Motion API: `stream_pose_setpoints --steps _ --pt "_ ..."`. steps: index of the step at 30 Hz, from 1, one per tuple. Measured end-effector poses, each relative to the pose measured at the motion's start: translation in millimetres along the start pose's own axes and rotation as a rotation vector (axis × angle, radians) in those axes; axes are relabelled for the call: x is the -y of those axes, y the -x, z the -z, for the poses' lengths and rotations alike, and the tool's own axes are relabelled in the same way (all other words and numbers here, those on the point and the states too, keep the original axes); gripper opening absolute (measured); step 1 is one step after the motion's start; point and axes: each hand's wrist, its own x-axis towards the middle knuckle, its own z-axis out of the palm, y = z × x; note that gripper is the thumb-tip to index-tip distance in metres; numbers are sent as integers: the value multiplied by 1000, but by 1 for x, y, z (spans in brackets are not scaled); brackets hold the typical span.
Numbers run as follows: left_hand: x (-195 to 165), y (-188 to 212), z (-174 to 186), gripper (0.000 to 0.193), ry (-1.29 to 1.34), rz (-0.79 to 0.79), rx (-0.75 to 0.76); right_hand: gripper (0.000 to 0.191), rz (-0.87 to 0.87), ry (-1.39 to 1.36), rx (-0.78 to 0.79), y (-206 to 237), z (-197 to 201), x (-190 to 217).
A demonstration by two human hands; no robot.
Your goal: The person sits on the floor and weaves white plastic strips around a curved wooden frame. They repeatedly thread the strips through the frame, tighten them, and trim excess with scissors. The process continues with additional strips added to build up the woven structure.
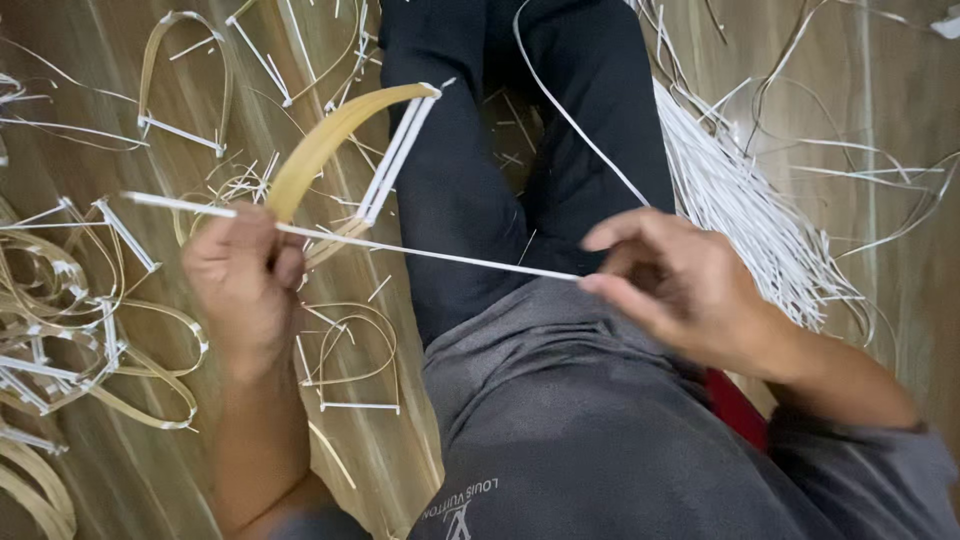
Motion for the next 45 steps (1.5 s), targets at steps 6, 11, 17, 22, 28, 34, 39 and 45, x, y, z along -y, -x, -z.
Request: stream_pose_setpoints --steps 6,11,17,22,28,34,39,45 --pt "8 1 24 28 -4 -31 36 29 -159 270 42 16 17 -18" --pt "8 15 16 28 -122 -35 127 31 -192 444 116 6 27 -39" --pt "7 43 -31 24 -313 -169 342 63 283 771 -76 -11 -7 -21" --pt "-1 67 -74 21 -603 -212 429 36 416 79 109 -24 -35 11" --pt "-2 56 -92 18 -665 -235 422 22 242 -161 108 -36 -34 29" --pt "6 53 -73 28 -540 -188 401 19 113 -347 111 -41 -49 31" --pt "9 55 -70 33 -522 -145 407 19 17 -397 122 -42 -54 28" --pt "12 59 -71 24 -648 -150 384 19 75 -326 71 -41 -58 25"
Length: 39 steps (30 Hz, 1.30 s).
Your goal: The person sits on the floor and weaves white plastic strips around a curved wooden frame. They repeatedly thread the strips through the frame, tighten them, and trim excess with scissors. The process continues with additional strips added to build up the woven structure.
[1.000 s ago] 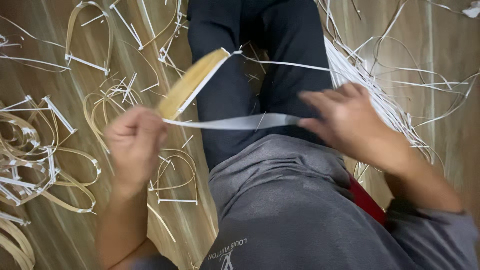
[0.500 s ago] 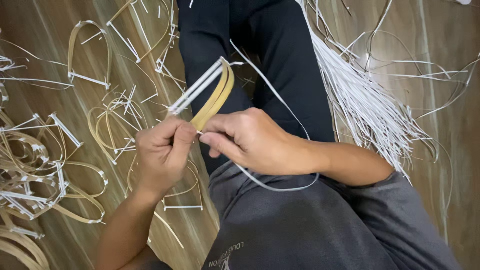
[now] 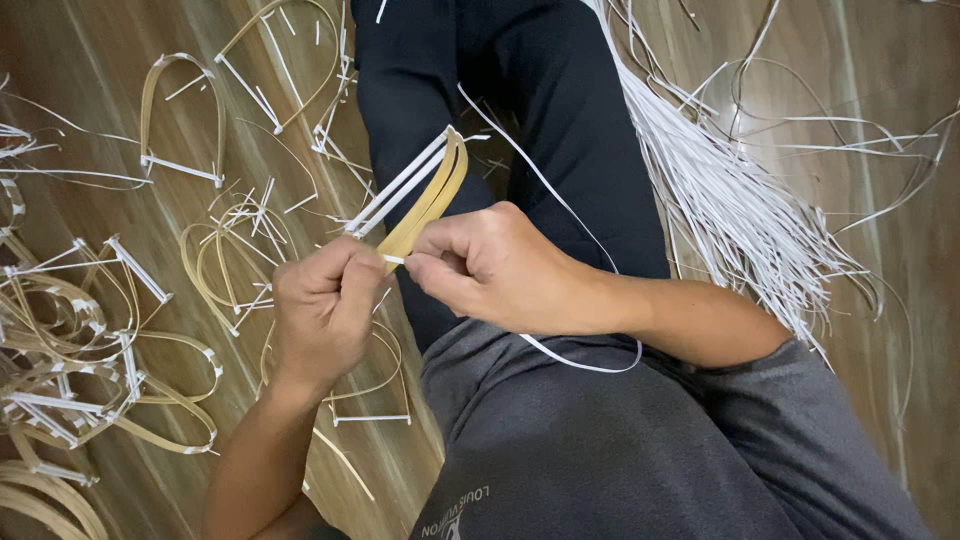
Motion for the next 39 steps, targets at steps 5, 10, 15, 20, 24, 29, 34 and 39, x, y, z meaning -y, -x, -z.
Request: stream_pose_setpoints --steps 5,10,15,20,24,29,34,39 --pt "16 2 -1 23 292 74 -5 16 112 77 -44 0 -6 -11" --pt "11 -1 16 25 376 119 -88 13 305 257 -149 5 -8 -24" --pt "-25 17 17 30 450 157 80 12 685 247 -145 -24 -4 -36" --pt "-28 6 -6 29 539 278 353 7 850 241 -358 -56 7 -38" --pt "-26 -4 -14 23 724 249 283 8 875 191 -389 -67 9 -37" --pt "-26 -13 -12 24 690 301 200 14 443 219 -340 -67 -3 -42" --pt "-15 -22 15 23 663 202 114 45 390 562 -119 -3 12 -6" --pt "-28 -13 33 18 355 63 8 47 539 552 2 40 47 42"
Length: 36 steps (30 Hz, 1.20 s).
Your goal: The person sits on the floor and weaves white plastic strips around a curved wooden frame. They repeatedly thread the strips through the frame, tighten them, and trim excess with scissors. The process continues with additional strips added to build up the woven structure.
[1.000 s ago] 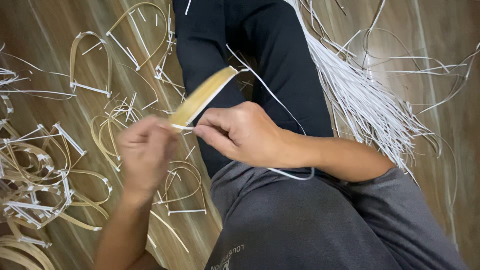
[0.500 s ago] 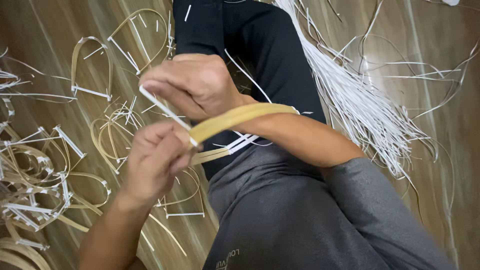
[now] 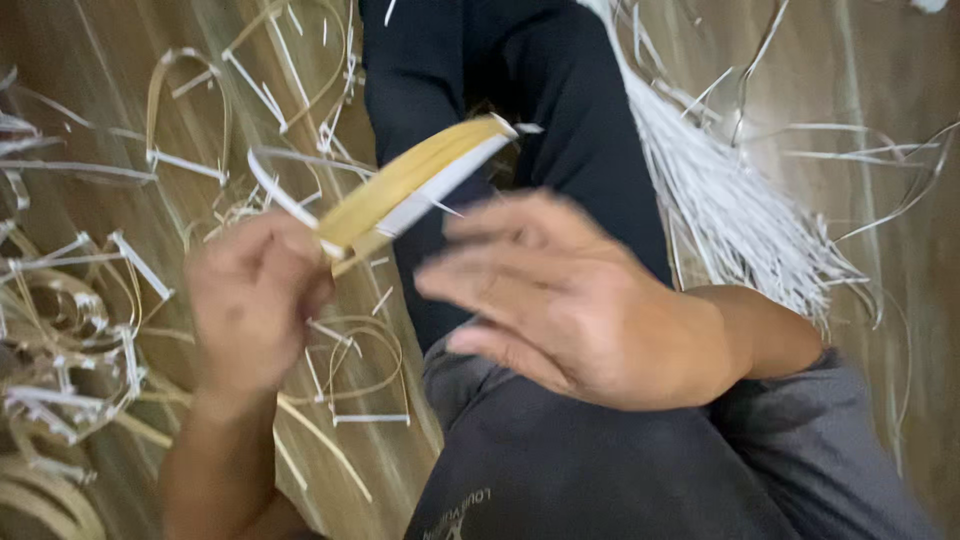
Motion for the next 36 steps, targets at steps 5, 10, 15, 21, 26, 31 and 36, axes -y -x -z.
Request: stream_pose_setpoints --steps 5,10,15,21,26,31,36 --pt "-10 25 -30 7 -569 -288 40 47 95 232 -172 -31 -17 -8" --pt "14 25 -47 8 -635 -422 59 21 -11 -161 1 -53 -35 -16" --pt "25 -4 -19 10 -295 -372 154 11 92 -348 -189 -47 -50 4" --pt "42 -23 23 22 153 -19 -125 12 -7 -456 -226 -37 -89 5" --pt "56 -18 25 23 20 -41 -168 11 -7 -379 -225 -23 -103 -9" --pt "51 -8 17 21 -42 -110 -161 9 -67 -367 -212 -30 -126 -42" --pt "47 -3 7 23 64 -49 -145 10 -59 -380 -223 -23 -142 -64"
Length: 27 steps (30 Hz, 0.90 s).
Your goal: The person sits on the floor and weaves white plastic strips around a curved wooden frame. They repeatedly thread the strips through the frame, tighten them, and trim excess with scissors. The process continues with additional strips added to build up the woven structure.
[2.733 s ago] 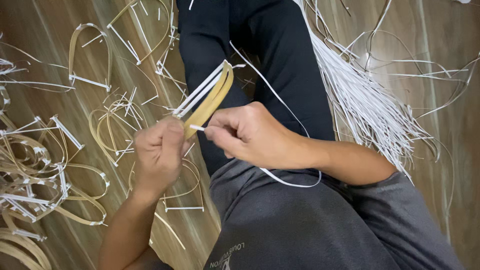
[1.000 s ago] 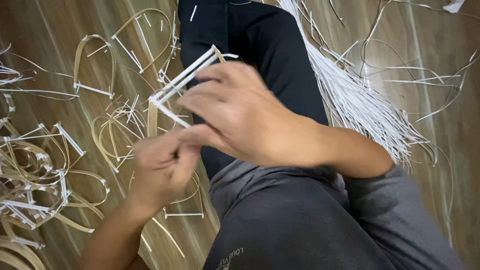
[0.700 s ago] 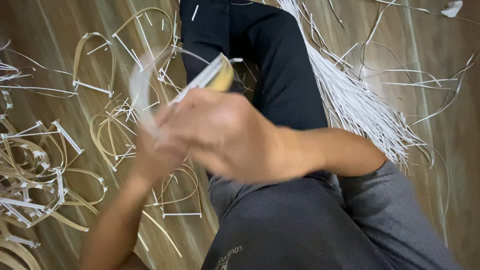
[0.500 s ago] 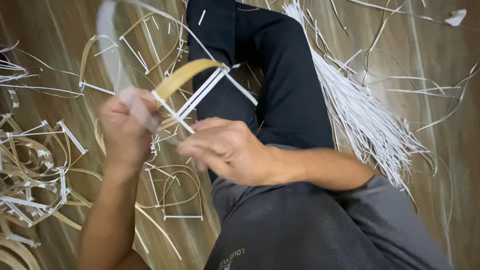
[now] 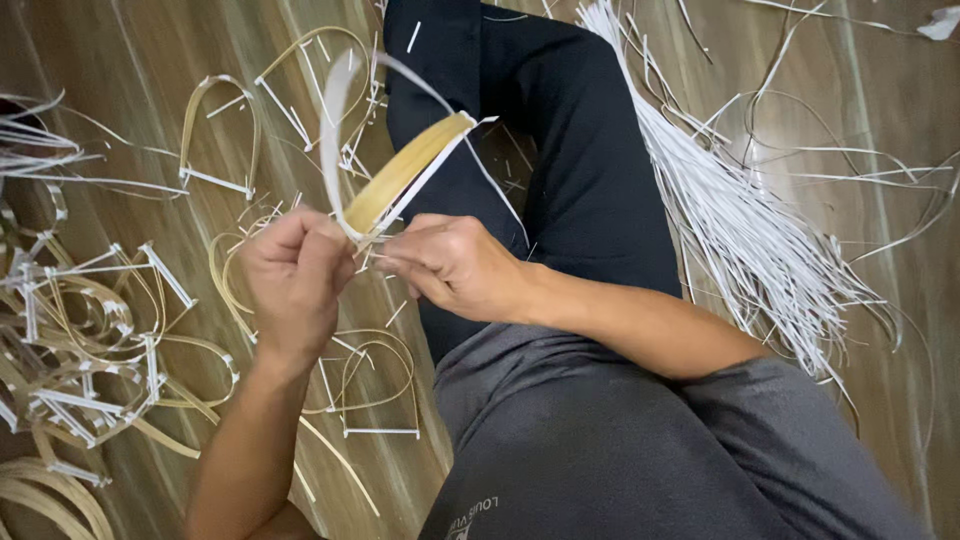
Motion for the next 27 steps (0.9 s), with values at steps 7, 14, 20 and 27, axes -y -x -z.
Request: stream_pose_setpoints --steps 7,14,20,27 --pt "0 -35 14 29 -283 -33 -159 23 204 311 77 17 -12 -1" --pt "-8 -104 103 30 -195 -167 -582 22 -138 571 971 84 -12 22" --pt "-1 -75 115 27 -32 -135 -641 47 -335 397 599 72 98 50" --pt "0 -5 2 19 -499 -272 -164 40 -2 256 53 -4 60 61"
